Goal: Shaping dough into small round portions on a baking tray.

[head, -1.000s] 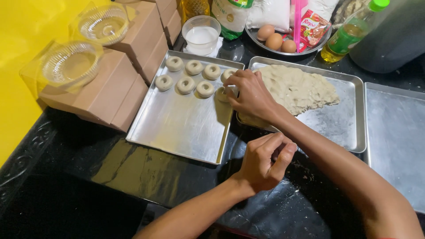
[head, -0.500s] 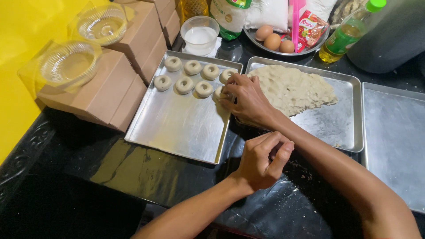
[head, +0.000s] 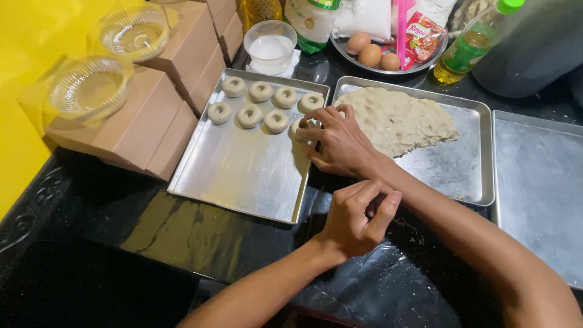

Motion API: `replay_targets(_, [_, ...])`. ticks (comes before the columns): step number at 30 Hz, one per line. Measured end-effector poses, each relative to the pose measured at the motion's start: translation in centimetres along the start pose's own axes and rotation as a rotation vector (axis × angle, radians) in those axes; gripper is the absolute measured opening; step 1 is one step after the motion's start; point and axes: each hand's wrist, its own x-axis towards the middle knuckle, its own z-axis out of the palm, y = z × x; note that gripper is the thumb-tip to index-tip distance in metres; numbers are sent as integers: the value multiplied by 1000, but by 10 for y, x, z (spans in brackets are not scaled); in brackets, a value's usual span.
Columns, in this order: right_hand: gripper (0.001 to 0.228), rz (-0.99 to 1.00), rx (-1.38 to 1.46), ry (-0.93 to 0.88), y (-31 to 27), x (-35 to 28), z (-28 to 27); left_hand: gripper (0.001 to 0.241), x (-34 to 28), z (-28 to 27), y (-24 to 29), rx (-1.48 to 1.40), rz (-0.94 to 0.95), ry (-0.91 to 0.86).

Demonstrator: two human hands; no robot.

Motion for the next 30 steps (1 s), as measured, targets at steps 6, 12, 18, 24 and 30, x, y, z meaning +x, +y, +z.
replay_targets(6, [31,51,-34,17,9,-8,7,28,2,-1,-1,26,-19,20])
replay_targets(12, [30,64,-25,37,8,-11,3,26,4,-2,-4,6,-55,30])
replay_targets(18, [38,24,-31,93,20,-19,5,28,7,-4,-7,9,-32,54])
replay_targets(24, [49,146,158,51,23,-34,-19,29,10,-5,-14,79,-21,67])
replay_targets(30, [25,193,226,69,22,-66,-44,26,13,0,-19,76,-42,95])
